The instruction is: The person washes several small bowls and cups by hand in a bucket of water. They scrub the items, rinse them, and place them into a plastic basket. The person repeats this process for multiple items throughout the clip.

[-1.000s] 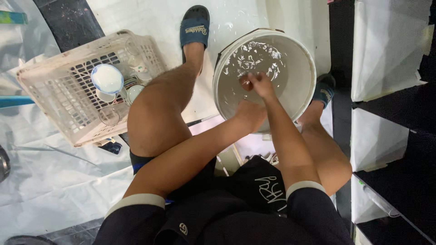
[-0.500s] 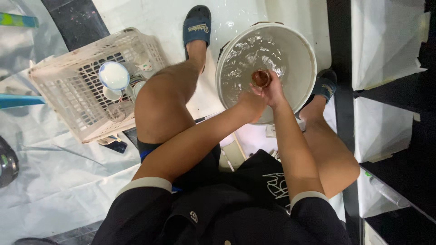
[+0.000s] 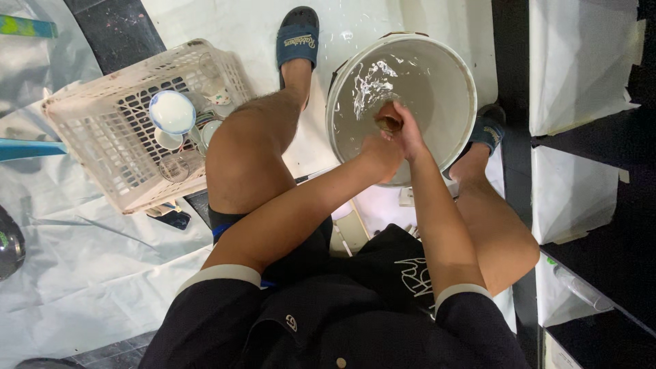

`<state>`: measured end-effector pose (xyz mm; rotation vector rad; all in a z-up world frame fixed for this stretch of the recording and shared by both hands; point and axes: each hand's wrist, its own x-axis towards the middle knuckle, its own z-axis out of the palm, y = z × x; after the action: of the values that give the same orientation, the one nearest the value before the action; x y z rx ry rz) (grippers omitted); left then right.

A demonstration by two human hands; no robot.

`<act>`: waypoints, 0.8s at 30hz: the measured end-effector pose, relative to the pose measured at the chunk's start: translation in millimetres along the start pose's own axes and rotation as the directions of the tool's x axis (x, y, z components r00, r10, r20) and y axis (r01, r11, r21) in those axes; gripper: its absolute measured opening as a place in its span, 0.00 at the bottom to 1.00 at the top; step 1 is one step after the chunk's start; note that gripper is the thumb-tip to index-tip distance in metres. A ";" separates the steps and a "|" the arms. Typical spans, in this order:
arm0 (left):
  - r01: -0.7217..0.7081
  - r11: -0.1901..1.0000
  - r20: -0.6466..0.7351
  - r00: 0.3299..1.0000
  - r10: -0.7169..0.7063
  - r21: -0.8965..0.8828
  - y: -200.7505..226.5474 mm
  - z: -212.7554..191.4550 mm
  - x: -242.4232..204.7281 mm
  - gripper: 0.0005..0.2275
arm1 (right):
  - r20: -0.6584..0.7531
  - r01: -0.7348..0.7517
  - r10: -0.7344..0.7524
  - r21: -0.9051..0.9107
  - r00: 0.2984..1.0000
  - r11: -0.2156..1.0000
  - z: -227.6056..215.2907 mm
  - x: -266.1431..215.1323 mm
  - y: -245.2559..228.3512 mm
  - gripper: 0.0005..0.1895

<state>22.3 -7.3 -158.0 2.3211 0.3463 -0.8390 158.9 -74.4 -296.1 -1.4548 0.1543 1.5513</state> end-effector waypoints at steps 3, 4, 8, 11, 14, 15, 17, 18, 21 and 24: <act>-0.005 1.000 -0.015 1.000 0.005 0.010 -0.2 -2.9 -1.7 0.13 | -0.026 -0.047 0.047 -0.026 0.999 0.999 1.1 3.1 0.1 0.31; 0.001 1.000 0.000 1.000 -0.001 0.018 -0.3 -4.5 -3.0 0.13 | -0.046 -0.063 0.060 -0.066 0.997 0.996 2.2 3.2 -0.7 0.30; 0.013 1.000 0.047 0.999 -0.012 -0.008 1.4 -12.2 -8.1 0.12 | -0.073 -0.088 0.077 -0.164 0.994 0.983 3.5 6.4 -6.1 0.29; 0.022 1.000 0.052 0.998 -0.022 0.010 4.1 -16.7 -11.7 0.13 | -0.133 -0.037 -0.013 -0.368 0.991 0.929 0.9 19.0 -6.5 0.27; 0.015 1.000 0.058 0.998 -0.015 0.002 4.2 -19.0 -13.2 0.11 | -0.228 0.048 -0.229 -0.600 0.947 0.798 -5.0 40.1 -1.7 0.27; 0.009 1.000 0.061 0.998 -0.008 -0.014 3.7 -19.2 -12.4 0.11 | -0.172 0.153 -0.326 -0.625 0.929 0.765 -8.5 47.4 0.2 0.26; 0.015 0.999 0.030 0.999 -0.014 -0.038 4.0 -17.4 -11.7 0.11 | -0.050 0.351 -0.503 -0.655 0.863 0.669 -16.3 58.2 6.1 0.27; 0.019 0.999 0.014 1.000 -0.019 -0.046 2.4 -16.8 -11.8 0.11 | -0.068 0.324 -0.488 -0.668 0.870 0.670 -18.4 63.0 9.3 0.27; 0.055 0.995 -0.041 0.997 -0.058 -0.082 -0.1 -15.8 -13.3 0.08 | -0.112 0.264 -0.471 -0.705 0.875 0.658 -22.3 71.4 18.2 0.28; 0.022 0.997 -0.079 0.996 -0.028 -0.073 -0.6 -14.3 -12.4 0.10 | -0.144 0.207 -0.417 -0.697 0.898 0.687 -24.6 76.4 26.1 0.24</act>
<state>19.5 2.1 -141.8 2.2913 0.4340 -0.7346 171.8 -63.1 -378.7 -2.1446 -0.5277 1.1241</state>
